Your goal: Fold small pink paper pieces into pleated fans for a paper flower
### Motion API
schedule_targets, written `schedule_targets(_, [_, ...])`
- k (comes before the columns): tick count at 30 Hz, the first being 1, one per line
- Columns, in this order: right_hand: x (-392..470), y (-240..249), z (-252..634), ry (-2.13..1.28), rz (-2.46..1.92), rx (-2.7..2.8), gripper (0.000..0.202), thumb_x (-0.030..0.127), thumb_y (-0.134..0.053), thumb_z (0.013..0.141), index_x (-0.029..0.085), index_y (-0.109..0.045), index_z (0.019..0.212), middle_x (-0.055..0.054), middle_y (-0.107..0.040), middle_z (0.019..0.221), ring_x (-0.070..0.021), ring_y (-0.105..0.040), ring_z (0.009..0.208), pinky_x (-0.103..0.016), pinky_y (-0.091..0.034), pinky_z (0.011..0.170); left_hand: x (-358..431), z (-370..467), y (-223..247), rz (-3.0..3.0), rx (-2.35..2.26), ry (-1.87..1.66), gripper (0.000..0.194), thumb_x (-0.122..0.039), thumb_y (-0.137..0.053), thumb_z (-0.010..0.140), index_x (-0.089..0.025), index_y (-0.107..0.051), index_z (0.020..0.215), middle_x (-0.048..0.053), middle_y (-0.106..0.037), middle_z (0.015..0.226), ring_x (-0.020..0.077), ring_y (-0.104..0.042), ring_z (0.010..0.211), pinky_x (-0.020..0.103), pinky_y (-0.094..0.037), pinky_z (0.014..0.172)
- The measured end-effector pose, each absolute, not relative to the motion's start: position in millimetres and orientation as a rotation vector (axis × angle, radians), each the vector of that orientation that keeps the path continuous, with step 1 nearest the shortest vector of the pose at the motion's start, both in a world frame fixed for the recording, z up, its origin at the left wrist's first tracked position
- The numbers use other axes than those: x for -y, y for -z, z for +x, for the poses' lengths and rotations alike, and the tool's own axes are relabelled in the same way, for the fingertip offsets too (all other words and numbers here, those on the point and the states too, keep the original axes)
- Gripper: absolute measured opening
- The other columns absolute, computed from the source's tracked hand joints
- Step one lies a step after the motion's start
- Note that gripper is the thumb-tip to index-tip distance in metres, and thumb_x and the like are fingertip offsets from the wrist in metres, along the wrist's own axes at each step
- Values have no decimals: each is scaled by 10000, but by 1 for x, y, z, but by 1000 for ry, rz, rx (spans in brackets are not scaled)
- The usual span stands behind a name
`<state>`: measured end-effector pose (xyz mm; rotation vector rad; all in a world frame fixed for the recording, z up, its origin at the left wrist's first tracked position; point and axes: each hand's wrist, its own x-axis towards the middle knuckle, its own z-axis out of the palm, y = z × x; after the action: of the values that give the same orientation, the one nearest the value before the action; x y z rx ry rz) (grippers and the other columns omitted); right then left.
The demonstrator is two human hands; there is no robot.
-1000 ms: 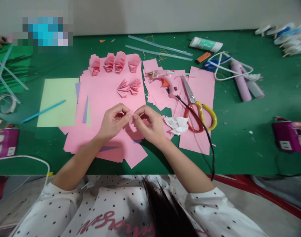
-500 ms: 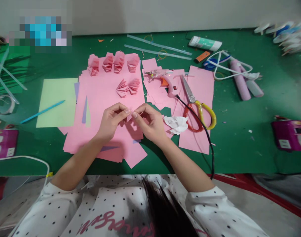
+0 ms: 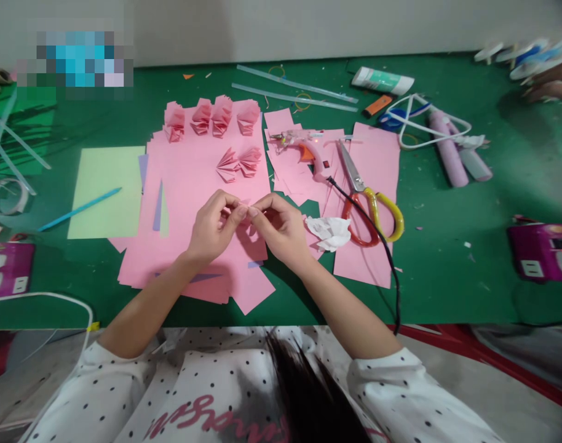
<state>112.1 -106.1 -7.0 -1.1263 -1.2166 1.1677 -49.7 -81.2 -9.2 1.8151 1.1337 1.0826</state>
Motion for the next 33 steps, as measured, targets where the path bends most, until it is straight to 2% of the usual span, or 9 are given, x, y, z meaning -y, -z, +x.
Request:
schedule_targets(4, [105, 7, 112, -1153, -1100, 1157, 373, 559, -739, 899, 217, -625, 804, 25, -622, 700, -104, -554, 567, -258, -452, 527, 81, -51, 5, 1790, -1067, -1078, 296, -454, -651, 990, -186, -635, 863, 27, -660, 854, 122, -602, 733, 260, -489, 671])
schedule_targets(12, [104, 8, 115, -1175, -1077, 1183, 348, 533, -739, 909, 218, -633, 810, 25, -636, 722, -104, -580, 604, -257, -477, 559, 81, -50, -2, 1477, -973, -1032, 312, -450, -760, 913, -188, -676, 767, 10, -648, 767, 114, -578, 700, 258, -458, 648])
schedule_targets(18, [103, 3, 116, -1155, -1048, 1152, 334, 523, -774, 881, 217, -672, 793, 18, -654, 728, -116, -596, 643, -266, -495, 586, 80, -50, 7, 1154, -881, -963, 292, -447, -822, 859, -196, -696, 781, -11, -635, 721, 88, -518, 594, 238, -412, 550])
schedule_targets(26, [104, 7, 116, -1107, -1154, 1196, 313, 532, -771, 876, 227, -709, 842, -8, -705, 810, -128, -624, 650, -286, -527, 585, 81, -48, -3, 1329, -993, -1016, 369, -517, -827, 829, -182, -687, 761, 12, -681, 740, 126, -620, 695, 263, -501, 669])
schedule_targets(33, [103, 6, 118, -1247, -1140, 1137, 396, 581, -834, 799, 214, -685, 787, -1, -692, 729, -128, -605, 601, -272, -509, 535, 83, -47, -2, 1496, -1030, -946, 404, -532, -764, 878, -181, -639, 721, 14, -636, 710, 118, -554, 647, 267, -431, 601])
